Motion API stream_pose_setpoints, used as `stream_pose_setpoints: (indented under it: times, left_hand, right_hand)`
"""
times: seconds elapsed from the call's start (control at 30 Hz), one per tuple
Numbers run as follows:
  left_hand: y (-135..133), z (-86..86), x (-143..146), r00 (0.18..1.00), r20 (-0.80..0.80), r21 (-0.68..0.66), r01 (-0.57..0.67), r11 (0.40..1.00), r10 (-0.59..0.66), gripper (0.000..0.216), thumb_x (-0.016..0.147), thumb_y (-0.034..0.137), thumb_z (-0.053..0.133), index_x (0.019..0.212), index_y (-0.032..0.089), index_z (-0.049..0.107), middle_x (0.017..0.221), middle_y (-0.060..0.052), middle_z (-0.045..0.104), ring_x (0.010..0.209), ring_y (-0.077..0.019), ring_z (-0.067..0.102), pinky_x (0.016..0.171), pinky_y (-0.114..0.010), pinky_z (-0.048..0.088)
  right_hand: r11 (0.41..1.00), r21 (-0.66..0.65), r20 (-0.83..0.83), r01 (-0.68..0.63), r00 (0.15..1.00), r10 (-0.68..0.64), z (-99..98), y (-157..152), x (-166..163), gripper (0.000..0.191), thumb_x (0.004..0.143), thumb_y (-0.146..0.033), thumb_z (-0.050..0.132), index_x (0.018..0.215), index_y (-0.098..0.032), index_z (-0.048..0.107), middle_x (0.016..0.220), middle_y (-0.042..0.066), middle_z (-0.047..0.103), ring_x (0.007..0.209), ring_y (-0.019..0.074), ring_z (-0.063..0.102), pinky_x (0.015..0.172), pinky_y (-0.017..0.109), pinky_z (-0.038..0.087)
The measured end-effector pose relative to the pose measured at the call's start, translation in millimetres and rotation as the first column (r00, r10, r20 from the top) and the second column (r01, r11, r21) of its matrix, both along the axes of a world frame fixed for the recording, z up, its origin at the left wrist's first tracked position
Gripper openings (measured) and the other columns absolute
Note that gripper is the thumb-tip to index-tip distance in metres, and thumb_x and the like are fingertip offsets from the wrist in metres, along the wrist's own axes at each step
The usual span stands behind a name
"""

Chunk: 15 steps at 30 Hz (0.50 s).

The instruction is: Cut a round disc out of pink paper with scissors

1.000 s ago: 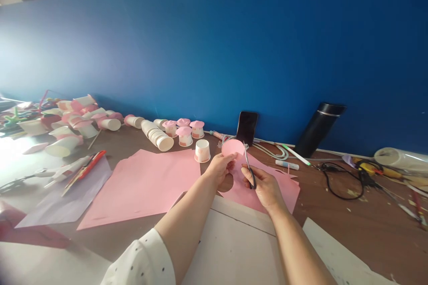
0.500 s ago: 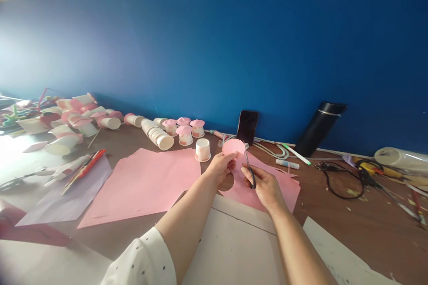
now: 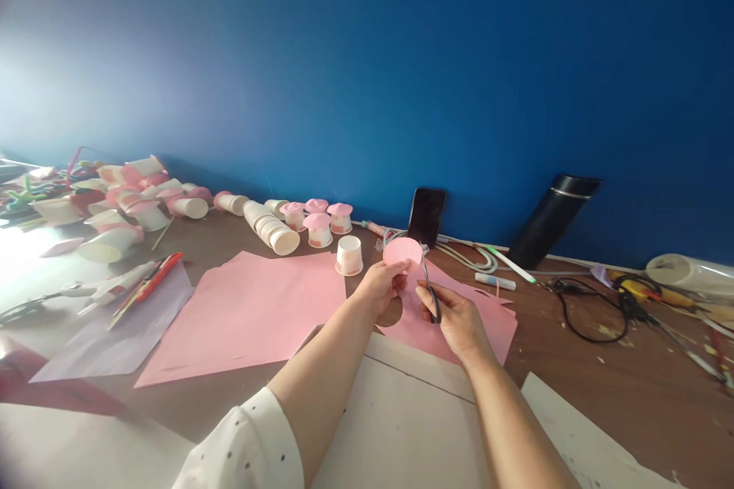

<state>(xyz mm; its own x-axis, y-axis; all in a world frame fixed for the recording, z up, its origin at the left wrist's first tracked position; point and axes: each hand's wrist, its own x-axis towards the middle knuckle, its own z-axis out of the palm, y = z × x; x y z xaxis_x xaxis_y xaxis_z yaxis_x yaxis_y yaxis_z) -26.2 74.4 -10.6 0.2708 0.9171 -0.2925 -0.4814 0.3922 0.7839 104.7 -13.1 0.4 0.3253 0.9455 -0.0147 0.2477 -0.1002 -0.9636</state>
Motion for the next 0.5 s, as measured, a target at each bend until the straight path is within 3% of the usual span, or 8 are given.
stream_pose_setpoints:
  times: [0.5]
  left_hand:
    - [0.4, -0.4, 0.6, 1.0, -0.007, -0.021, 0.011, 1.0, -0.011, 0.028, 0.07, 0.025, 0.09, 0.076, 0.015, 0.065, 0.066, 0.0, 0.059, 0.059, -0.0081, 0.052, 0.062, -0.023, 0.042]
  right_hand:
    - [1.0, 0.014, 0.018, -0.001, 1.0, 0.001, -5.5, 1.8, 3.3, 0.059, 0.066, -0.069, 0.08, 0.098, -0.02, 0.085, 0.067, 0.002, 0.07, 0.067, 0.0222, 0.066, 0.068, 0.034, 0.054]
